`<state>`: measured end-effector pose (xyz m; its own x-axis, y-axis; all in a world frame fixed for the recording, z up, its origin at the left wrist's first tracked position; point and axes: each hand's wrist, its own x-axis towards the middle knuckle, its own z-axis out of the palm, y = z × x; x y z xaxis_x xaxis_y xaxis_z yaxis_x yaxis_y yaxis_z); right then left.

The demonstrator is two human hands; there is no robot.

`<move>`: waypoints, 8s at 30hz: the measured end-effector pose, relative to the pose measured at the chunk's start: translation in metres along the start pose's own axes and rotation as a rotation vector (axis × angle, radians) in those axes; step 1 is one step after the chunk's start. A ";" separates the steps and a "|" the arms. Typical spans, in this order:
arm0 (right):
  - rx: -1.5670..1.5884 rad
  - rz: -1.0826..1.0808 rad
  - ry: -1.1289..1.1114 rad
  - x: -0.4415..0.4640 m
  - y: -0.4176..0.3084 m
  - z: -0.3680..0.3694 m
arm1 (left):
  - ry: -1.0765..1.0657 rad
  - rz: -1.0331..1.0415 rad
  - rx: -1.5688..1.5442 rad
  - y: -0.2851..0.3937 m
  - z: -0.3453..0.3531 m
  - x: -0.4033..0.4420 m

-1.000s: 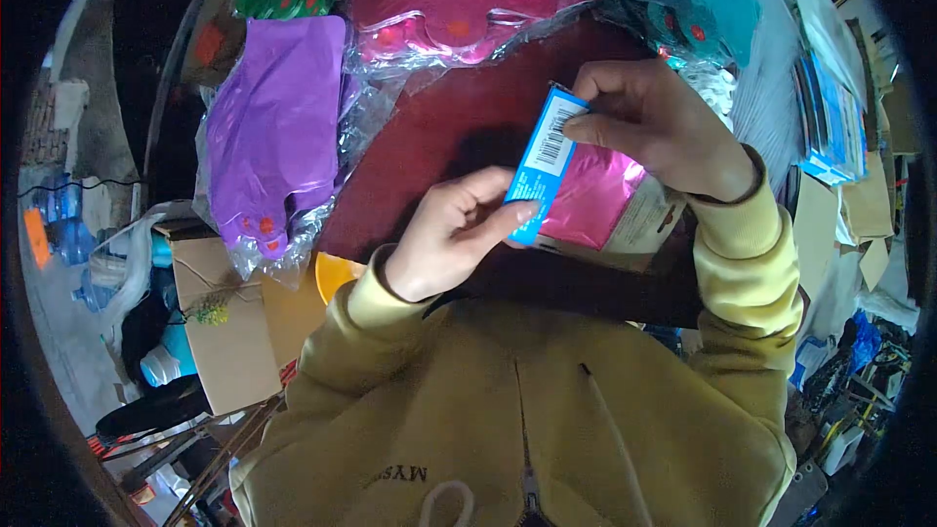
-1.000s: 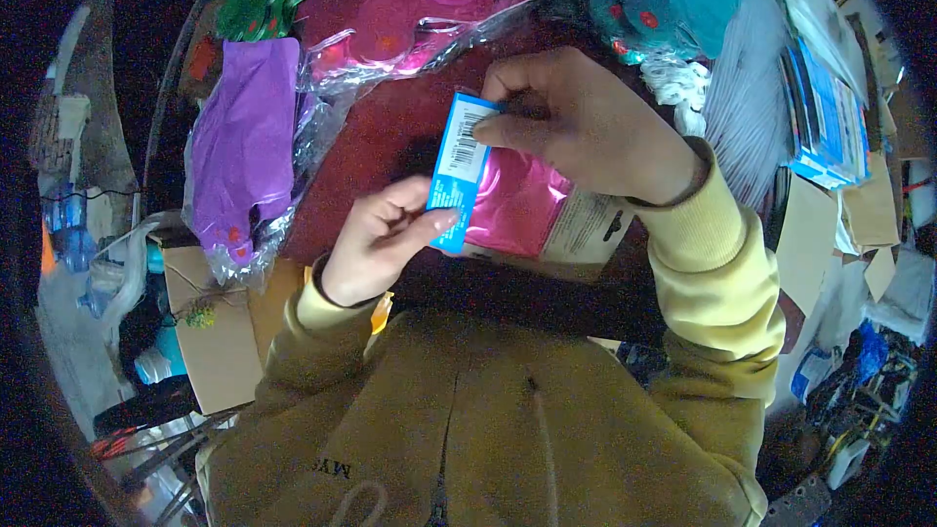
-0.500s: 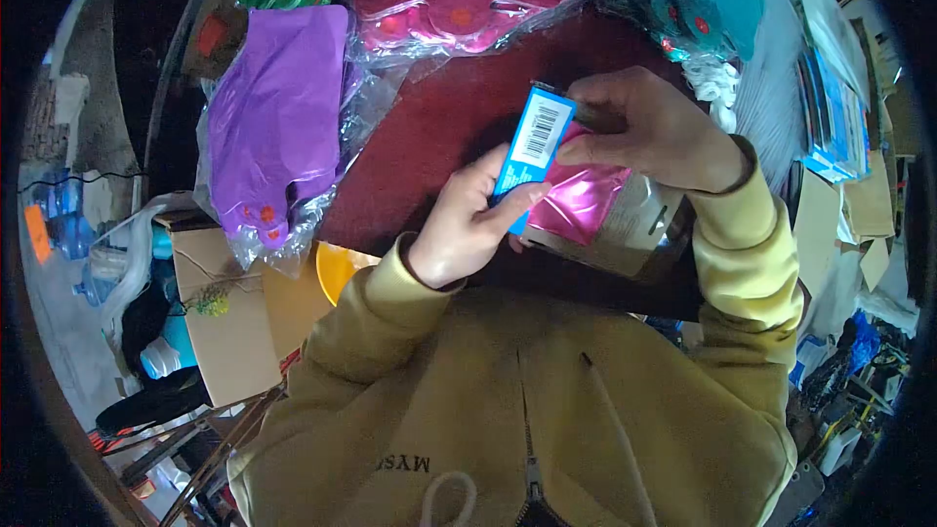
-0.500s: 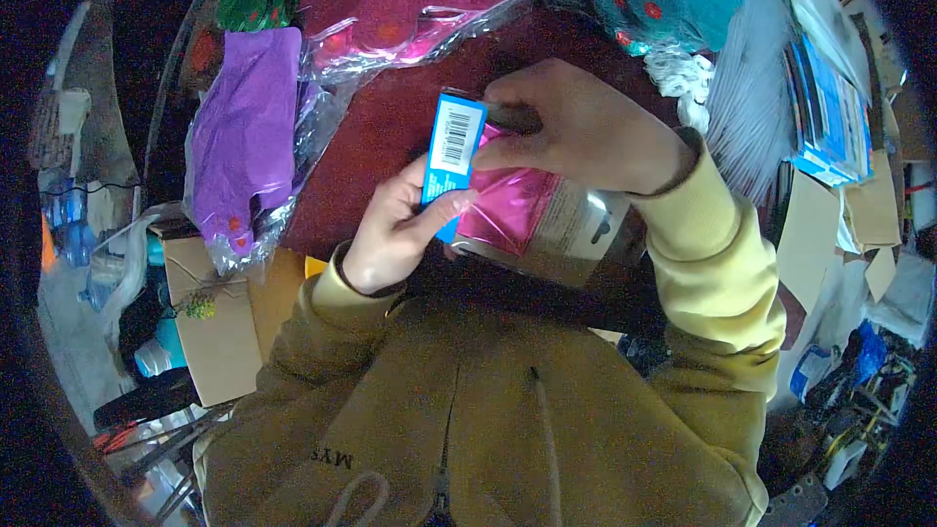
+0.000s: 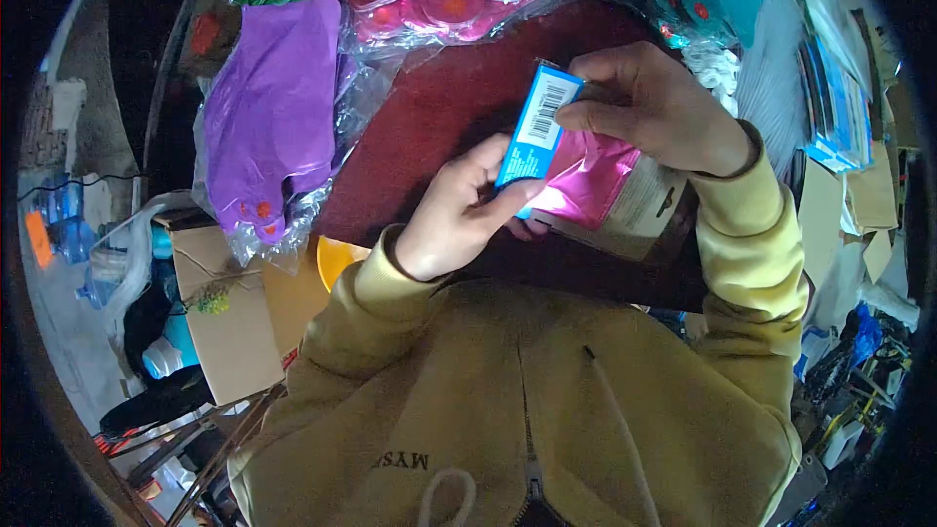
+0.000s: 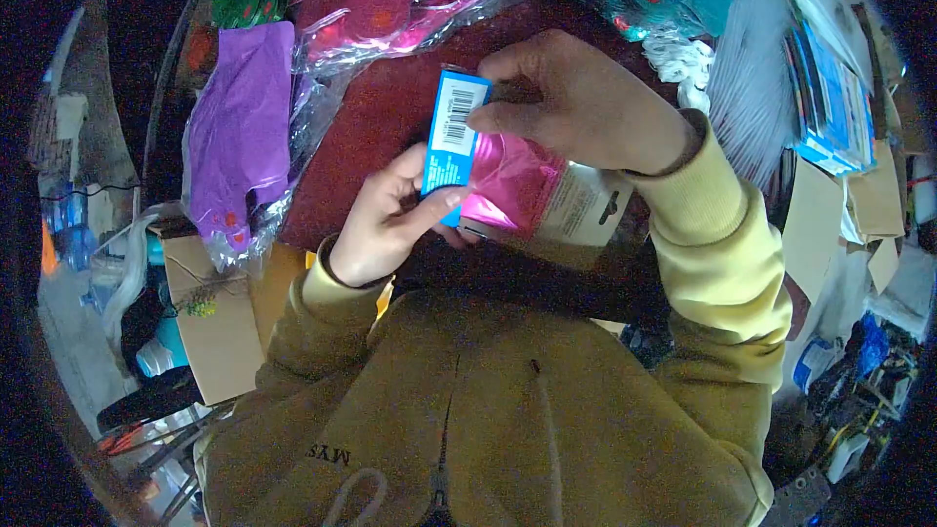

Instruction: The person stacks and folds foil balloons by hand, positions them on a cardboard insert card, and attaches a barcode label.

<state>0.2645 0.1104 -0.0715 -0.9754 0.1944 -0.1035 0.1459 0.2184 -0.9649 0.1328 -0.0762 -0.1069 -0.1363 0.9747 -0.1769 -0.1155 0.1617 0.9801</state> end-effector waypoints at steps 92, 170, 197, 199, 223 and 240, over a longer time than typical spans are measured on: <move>-0.839 -0.430 0.036 -0.007 0.003 0.002 | 0.064 -0.078 0.076 0.004 -0.008 0.034; -0.355 -0.141 0.219 -0.005 -0.010 0.010 | 0.121 0.024 -0.174 0.008 -0.011 0.028; -1.008 -0.510 -0.044 -0.009 -0.021 0.013 | 0.058 -0.041 -0.027 0.012 -0.004 0.022; -0.981 -0.502 -0.033 -0.011 -0.022 0.013 | 0.061 0.018 0.051 0.006 -0.005 0.022; -0.027 0.040 0.001 -0.013 0.003 0.007 | 0.142 0.060 -0.010 -0.006 0.007 0.018; 0.117 0.080 -0.004 -0.016 -0.003 -0.001 | -0.158 -0.304 0.001 0.007 -0.003 -0.011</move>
<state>0.2797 0.1075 -0.0669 -0.9623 0.2025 -0.1817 0.2031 0.0898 -0.9750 0.1302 -0.0866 -0.0987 0.0578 0.8938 -0.4446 -0.1265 0.4484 0.8849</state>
